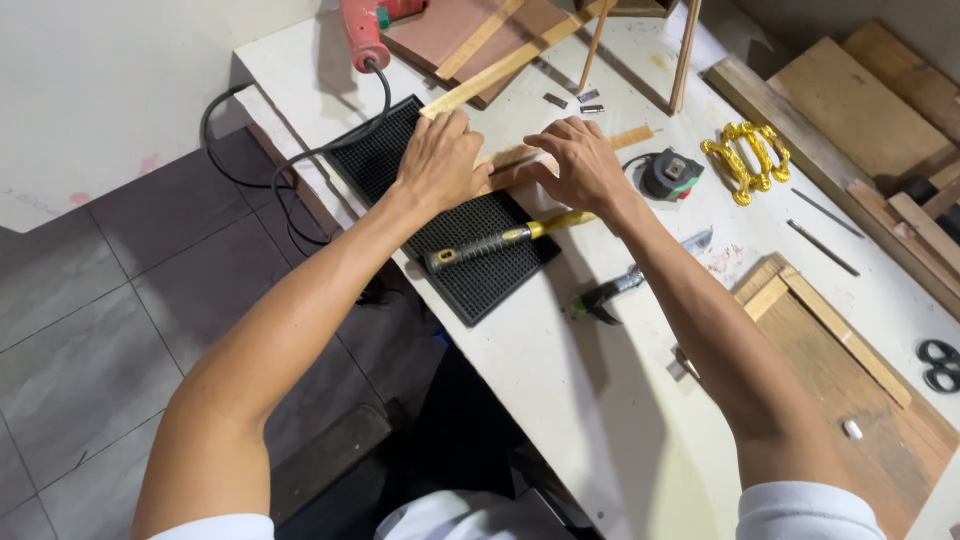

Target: The person assembles a small wooden frame on a workbench. They position thin wood strips around a wooden board, take nails from a container, and hammer the nails to fasten the strips, working around the frame one side at a time.

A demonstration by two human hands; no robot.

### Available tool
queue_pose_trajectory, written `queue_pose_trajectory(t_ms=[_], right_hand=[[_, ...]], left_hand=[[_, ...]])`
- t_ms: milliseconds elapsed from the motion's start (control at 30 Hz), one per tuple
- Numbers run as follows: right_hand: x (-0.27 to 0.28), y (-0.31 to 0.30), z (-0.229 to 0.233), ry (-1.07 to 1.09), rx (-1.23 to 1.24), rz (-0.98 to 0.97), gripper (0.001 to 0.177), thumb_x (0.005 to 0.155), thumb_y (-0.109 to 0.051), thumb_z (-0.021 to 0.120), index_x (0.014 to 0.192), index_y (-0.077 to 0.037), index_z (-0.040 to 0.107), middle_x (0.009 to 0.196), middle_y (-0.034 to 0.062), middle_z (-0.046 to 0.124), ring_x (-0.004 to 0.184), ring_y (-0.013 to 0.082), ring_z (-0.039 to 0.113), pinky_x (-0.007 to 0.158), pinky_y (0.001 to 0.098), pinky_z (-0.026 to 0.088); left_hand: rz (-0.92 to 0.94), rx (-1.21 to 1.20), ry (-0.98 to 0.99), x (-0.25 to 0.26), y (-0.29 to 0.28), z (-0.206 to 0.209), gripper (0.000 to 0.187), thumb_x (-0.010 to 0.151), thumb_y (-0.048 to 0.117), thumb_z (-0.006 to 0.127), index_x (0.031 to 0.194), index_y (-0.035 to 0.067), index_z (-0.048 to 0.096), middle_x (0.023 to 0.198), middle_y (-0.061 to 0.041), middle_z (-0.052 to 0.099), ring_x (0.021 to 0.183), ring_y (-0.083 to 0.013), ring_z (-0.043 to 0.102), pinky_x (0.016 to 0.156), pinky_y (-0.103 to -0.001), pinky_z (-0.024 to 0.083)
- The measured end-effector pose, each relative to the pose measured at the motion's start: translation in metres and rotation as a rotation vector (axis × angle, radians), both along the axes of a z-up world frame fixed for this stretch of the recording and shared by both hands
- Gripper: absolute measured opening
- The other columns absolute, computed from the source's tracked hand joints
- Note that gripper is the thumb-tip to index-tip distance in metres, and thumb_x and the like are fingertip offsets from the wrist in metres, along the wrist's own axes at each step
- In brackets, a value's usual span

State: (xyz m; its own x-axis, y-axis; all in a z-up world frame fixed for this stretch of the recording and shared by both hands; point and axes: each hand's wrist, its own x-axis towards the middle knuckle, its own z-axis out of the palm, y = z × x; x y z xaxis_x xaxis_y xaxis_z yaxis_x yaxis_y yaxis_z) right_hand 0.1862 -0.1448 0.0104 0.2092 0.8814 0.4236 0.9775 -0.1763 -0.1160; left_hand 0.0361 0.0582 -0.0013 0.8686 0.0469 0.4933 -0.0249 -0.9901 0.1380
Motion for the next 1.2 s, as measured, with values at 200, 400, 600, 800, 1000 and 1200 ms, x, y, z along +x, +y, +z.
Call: queue_pose_trajectory(t_ms=[200,400,600,800,1000,1200], right_hand=[[0.023,0.027,-0.007,0.012,-0.027,0.075,0.047,0.070,-0.018,0.075,0.116,-0.009,0.074,0.108,0.0132,0.069,0.106,0.0305,0.060,0.096,0.0431,0.044],[0.036,0.038,-0.018,0.066,-0.086,0.099,0.038,0.077,-0.016,0.076,0.114,-0.008,0.077,0.107,0.0110,0.070,0.101,0.0297,0.062,0.093,0.0429,0.047],[0.028,0.040,-0.017,0.171,-0.076,0.118,0.018,0.090,-0.016,0.075,0.105,-0.008,0.079,0.100,0.0109,0.070,0.093,0.0291,0.062,0.086,0.0410,0.050],[0.023,0.037,-0.005,0.082,0.010,0.094,0.017,0.089,-0.013,0.076,0.105,-0.009,0.078,0.102,0.0081,0.069,0.098,0.0260,0.061,0.091,0.0397,0.050],[0.021,0.026,0.034,-0.092,0.142,0.045,0.022,0.093,-0.020,0.080,0.114,-0.011,0.077,0.109,0.0044,0.068,0.103,0.0224,0.058,0.088,0.0365,0.046],[0.008,-0.009,0.056,-0.167,0.183,-0.001,0.026,0.091,-0.018,0.080,0.116,-0.011,0.077,0.111,0.0040,0.066,0.107,0.0236,0.058,0.092,0.0378,0.047]], left_hand=[[-0.027,-0.091,0.048,0.013,0.012,-0.006,0.043,0.075,0.043,0.084,0.094,0.005,0.079,0.099,-0.014,0.063,0.104,-0.0301,0.060,0.092,-0.045,0.043],[-0.048,-0.230,0.226,0.025,0.019,-0.010,0.031,0.078,0.040,0.082,0.091,0.012,0.083,0.093,-0.015,0.066,0.091,-0.0312,0.065,0.086,-0.046,0.044],[-0.099,-0.305,0.177,0.034,0.030,-0.030,0.030,0.078,0.037,0.083,0.088,0.008,0.082,0.089,-0.014,0.070,0.084,-0.0303,0.067,0.088,-0.046,0.047],[-0.114,-0.277,0.078,0.032,0.031,-0.013,0.030,0.080,0.036,0.082,0.089,0.008,0.081,0.089,-0.011,0.070,0.083,-0.0288,0.068,0.088,-0.045,0.050],[-0.145,-0.331,-0.012,0.039,0.029,0.025,0.028,0.082,0.033,0.083,0.089,0.006,0.077,0.098,-0.010,0.071,0.083,-0.0270,0.071,0.070,-0.040,0.059],[-0.203,-0.324,-0.008,0.042,0.003,0.050,0.029,0.082,0.033,0.084,0.091,0.006,0.076,0.099,-0.012,0.071,0.080,-0.0265,0.071,0.066,-0.039,0.058]])
